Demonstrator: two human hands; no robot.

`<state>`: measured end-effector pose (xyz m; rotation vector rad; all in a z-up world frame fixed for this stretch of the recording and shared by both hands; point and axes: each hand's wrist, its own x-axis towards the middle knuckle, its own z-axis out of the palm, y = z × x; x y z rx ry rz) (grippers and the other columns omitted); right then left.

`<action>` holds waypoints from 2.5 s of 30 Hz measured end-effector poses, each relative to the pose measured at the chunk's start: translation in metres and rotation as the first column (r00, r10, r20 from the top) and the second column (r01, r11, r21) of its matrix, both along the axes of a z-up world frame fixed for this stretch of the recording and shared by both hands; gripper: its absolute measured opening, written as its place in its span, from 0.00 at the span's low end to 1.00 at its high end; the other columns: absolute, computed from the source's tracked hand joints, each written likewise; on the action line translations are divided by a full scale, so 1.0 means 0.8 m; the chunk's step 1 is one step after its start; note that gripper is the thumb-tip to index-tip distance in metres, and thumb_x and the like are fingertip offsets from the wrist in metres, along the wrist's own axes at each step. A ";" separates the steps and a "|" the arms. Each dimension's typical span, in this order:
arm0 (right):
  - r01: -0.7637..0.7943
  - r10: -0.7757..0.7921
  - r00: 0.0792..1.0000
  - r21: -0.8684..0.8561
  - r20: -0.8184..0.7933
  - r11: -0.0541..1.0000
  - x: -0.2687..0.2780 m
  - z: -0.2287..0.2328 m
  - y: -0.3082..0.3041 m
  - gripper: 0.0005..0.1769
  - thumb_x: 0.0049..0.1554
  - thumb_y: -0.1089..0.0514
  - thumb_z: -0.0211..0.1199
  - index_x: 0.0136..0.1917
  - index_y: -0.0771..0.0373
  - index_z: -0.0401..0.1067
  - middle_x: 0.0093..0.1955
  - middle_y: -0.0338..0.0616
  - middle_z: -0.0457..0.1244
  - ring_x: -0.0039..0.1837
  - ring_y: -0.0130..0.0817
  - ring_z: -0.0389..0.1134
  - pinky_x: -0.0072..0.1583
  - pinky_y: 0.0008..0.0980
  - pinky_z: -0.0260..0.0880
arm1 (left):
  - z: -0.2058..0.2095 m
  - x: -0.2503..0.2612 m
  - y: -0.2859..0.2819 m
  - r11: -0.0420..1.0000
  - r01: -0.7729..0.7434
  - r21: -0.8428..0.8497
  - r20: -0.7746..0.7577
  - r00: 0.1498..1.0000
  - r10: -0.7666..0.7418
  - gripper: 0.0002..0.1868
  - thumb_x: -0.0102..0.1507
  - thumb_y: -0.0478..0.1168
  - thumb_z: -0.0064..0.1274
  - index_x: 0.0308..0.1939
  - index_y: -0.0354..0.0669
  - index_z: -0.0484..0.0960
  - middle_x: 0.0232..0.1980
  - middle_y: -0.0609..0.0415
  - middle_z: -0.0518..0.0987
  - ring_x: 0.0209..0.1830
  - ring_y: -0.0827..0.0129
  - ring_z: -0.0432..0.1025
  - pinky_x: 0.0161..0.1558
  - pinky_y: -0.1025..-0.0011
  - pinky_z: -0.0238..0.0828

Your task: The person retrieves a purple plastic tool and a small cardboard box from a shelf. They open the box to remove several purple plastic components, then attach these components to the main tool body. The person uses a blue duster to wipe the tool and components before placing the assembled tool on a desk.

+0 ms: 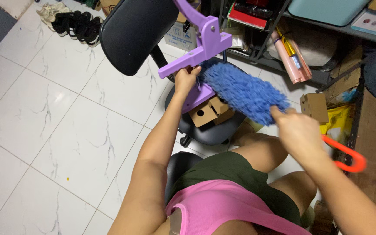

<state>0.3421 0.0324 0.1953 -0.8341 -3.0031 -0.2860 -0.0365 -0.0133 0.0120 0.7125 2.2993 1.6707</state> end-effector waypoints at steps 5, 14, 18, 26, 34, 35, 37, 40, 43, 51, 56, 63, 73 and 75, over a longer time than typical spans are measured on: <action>0.018 -0.022 0.998 -0.077 -0.058 0.997 0.010 -0.025 0.019 0.25 0.57 0.63 0.52 0.67 0.52 0.73 0.46 0.54 0.69 0.45 0.53 0.73 0.46 0.49 0.73 | -0.021 -0.006 -0.003 0.998 -0.009 0.062 -0.022 1.000 0.010 0.15 0.59 0.42 0.65 0.44 0.35 0.86 0.37 0.51 0.86 0.36 0.68 0.80 0.44 0.70 0.73; 0.344 -0.434 0.846 -0.305 -0.311 0.888 0.234 -0.050 0.123 0.17 0.63 0.50 0.64 0.64 0.54 0.77 0.54 0.53 0.70 0.56 0.49 0.73 0.57 0.44 0.73 | -0.070 -0.027 -0.003 0.944 -0.014 0.330 0.102 0.995 -0.021 0.13 0.64 0.40 0.61 0.47 0.37 0.81 0.38 0.56 0.80 0.36 0.72 0.72 0.42 0.69 0.71; 0.481 -0.672 0.683 -0.516 -0.287 0.709 0.219 -0.166 0.153 0.23 0.59 0.54 0.66 0.67 0.56 0.76 0.59 0.54 0.69 0.57 0.47 0.70 0.58 0.46 0.67 | -0.093 -0.003 -0.001 0.944 -0.073 0.323 0.156 0.988 0.023 0.12 0.71 0.43 0.54 0.51 0.37 0.75 0.39 0.57 0.76 0.38 0.73 0.69 0.46 0.71 0.69; 0.130 -0.449 0.769 -0.576 -0.456 0.807 -0.065 -0.389 0.199 0.15 0.59 0.57 0.56 0.57 0.53 0.80 0.50 0.53 0.71 0.52 0.52 0.73 0.55 0.47 0.72 | -0.070 0.012 -0.014 0.925 0.003 0.381 -0.004 1.000 -0.001 0.18 0.67 0.43 0.58 0.53 0.33 0.75 0.49 0.51 0.74 0.47 0.65 0.68 0.53 0.66 0.68; -0.246 -0.068 0.805 -0.436 -0.589 0.866 -0.204 -0.455 0.179 0.22 0.47 0.60 0.65 0.57 0.55 0.75 0.51 0.59 0.69 0.55 0.57 0.70 0.57 0.48 0.71 | 0.029 0.034 -0.037 0.911 0.074 0.405 0.142 0.980 -0.142 0.16 0.68 0.41 0.55 0.56 0.36 0.74 0.49 0.54 0.75 0.45 0.70 0.68 0.49 0.69 0.66; -0.327 0.016 0.747 -0.346 -0.664 0.880 -0.208 -0.452 0.175 0.24 0.45 0.56 0.69 0.56 0.57 0.74 0.52 0.59 0.69 0.56 0.57 0.70 0.59 0.49 0.71 | 0.038 0.041 -0.037 0.906 0.099 0.413 0.088 0.985 -0.148 0.16 0.68 0.40 0.54 0.57 0.36 0.74 0.50 0.55 0.75 0.47 0.71 0.68 0.51 0.71 0.66; -0.053 -0.164 0.940 -0.605 -0.298 0.795 -0.209 -0.436 0.168 0.23 0.51 0.57 0.68 0.61 0.54 0.75 0.51 0.56 0.66 0.56 0.57 0.67 0.57 0.51 0.69 | 0.056 0.060 -0.035 0.883 0.138 0.449 0.051 0.982 -0.179 0.14 0.68 0.38 0.54 0.56 0.36 0.75 0.50 0.56 0.76 0.47 0.73 0.69 0.51 0.73 0.66; -0.111 -0.236 0.752 -0.470 -0.616 0.876 -0.165 -0.399 0.147 0.27 0.50 0.60 0.66 0.64 0.55 0.74 0.49 0.56 0.64 0.54 0.58 0.65 0.53 0.53 0.68 | 0.074 0.087 -0.013 0.835 0.220 0.505 0.039 0.960 -0.277 0.08 0.70 0.34 0.55 0.51 0.34 0.78 0.47 0.55 0.79 0.45 0.73 0.71 0.50 0.73 0.66; -0.039 -0.314 0.660 -0.448 -0.682 0.893 -0.081 -0.343 0.133 0.16 0.50 0.55 0.69 0.51 0.61 0.76 0.51 0.53 0.65 0.54 0.53 0.66 0.55 0.49 0.70 | 0.089 0.136 0.021 0.693 0.367 0.620 0.017 0.877 -0.480 0.05 0.71 0.32 0.56 0.49 0.34 0.79 0.44 0.54 0.79 0.44 0.72 0.71 0.50 0.73 0.66; 0.016 -0.697 0.075 -0.698 -0.713 0.716 0.288 -0.193 -0.038 0.16 0.57 0.68 0.57 0.59 0.62 0.72 0.55 0.46 0.66 0.56 0.40 0.68 0.60 0.36 0.71 | 0.152 0.369 0.081 0.520 0.685 0.510 -0.039 0.623 -0.782 0.05 0.70 0.32 0.53 0.48 0.33 0.78 0.44 0.53 0.80 0.43 0.70 0.73 0.49 0.71 0.70; 0.897 -0.366 0.103 -0.073 -0.925 0.437 0.458 -0.058 -0.197 0.10 0.56 0.70 0.64 0.51 0.61 0.75 0.50 0.46 0.68 0.55 0.41 0.70 0.58 0.36 0.70 | 0.204 0.544 0.073 0.226 0.715 0.661 0.070 0.241 -0.968 0.10 0.68 0.34 0.55 0.52 0.35 0.75 0.47 0.54 0.77 0.44 0.70 0.72 0.48 0.71 0.69; 0.992 -0.480 0.120 0.124 -0.869 0.025 0.589 0.020 -0.303 0.24 0.57 0.61 0.72 0.64 0.68 0.72 0.60 0.58 0.63 0.66 0.50 0.60 0.69 0.46 0.60 | 0.224 0.736 0.017 0.161 0.769 0.619 0.225 0.022 -0.974 0.11 0.70 0.37 0.54 0.53 0.33 0.79 0.46 0.57 0.77 0.42 0.75 0.67 0.46 0.74 0.63; 0.896 -0.742 0.110 -0.257 -0.661 0.362 0.702 0.050 -0.305 0.52 0.42 0.53 0.76 0.75 0.69 0.61 0.67 0.63 0.63 0.66 0.57 0.63 0.68 0.48 0.61 | 0.214 0.898 -0.036 -0.023 0.694 0.719 0.088 -0.123 -0.988 0.17 0.70 0.38 0.54 0.58 0.29 0.76 0.56 0.54 0.77 0.56 0.71 0.69 0.62 0.73 0.63; 0.902 -0.813 0.060 -0.318 -0.579 0.293 0.700 0.049 -0.289 0.58 0.40 0.50 0.79 0.77 0.70 0.57 0.66 0.65 0.62 0.64 0.61 0.62 0.66 0.48 0.62 | 0.208 0.913 -0.043 -0.014 0.690 0.723 0.121 -0.147 -0.982 0.19 0.69 0.39 0.54 0.59 0.28 0.75 0.59 0.53 0.77 0.58 0.71 0.69 0.64 0.73 0.62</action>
